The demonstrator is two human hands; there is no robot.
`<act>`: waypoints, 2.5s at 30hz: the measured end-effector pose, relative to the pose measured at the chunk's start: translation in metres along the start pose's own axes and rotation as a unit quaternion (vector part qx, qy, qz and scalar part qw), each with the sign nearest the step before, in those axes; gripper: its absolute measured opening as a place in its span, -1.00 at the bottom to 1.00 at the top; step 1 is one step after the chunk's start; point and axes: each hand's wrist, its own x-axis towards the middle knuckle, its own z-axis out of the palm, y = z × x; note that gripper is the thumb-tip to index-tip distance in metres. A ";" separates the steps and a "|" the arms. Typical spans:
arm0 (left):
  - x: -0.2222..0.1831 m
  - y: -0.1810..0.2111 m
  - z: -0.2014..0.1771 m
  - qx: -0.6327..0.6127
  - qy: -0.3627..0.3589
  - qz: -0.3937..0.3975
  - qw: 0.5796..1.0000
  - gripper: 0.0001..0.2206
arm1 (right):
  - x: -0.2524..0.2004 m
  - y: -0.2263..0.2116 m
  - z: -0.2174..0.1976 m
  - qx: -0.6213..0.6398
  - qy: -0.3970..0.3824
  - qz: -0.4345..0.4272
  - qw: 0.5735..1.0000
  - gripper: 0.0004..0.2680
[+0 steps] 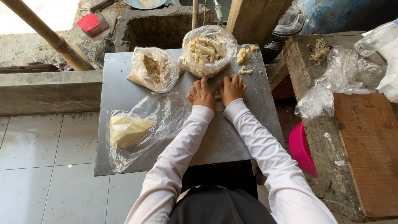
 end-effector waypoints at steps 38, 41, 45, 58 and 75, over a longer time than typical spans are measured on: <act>-0.023 -0.028 -0.012 -0.694 -0.105 -0.167 0.692 -0.53 | 0.079 0.063 -0.021 -0.240 0.128 -0.167 0.948 -0.90; -0.024 -0.027 -0.014 -0.698 -0.102 -0.165 0.689 -0.52 | 0.083 0.063 -0.025 -0.160 0.070 -0.135 0.975 -0.93; -0.022 -0.023 -0.020 -0.693 -0.105 -0.155 0.696 -0.52 | 0.075 0.044 -0.055 -0.013 0.033 -0.085 0.996 -0.75; -0.023 -0.018 -0.026 -0.691 -0.096 -0.183 0.692 -0.44 | -0.025 -0.053 -0.122 0.272 -0.032 -0.143 0.951 -0.75; -0.026 -0.021 -0.025 -0.708 -0.064 -0.187 0.678 -0.45 | -0.036 -0.069 -0.124 0.208 0.043 -0.187 0.959 -0.67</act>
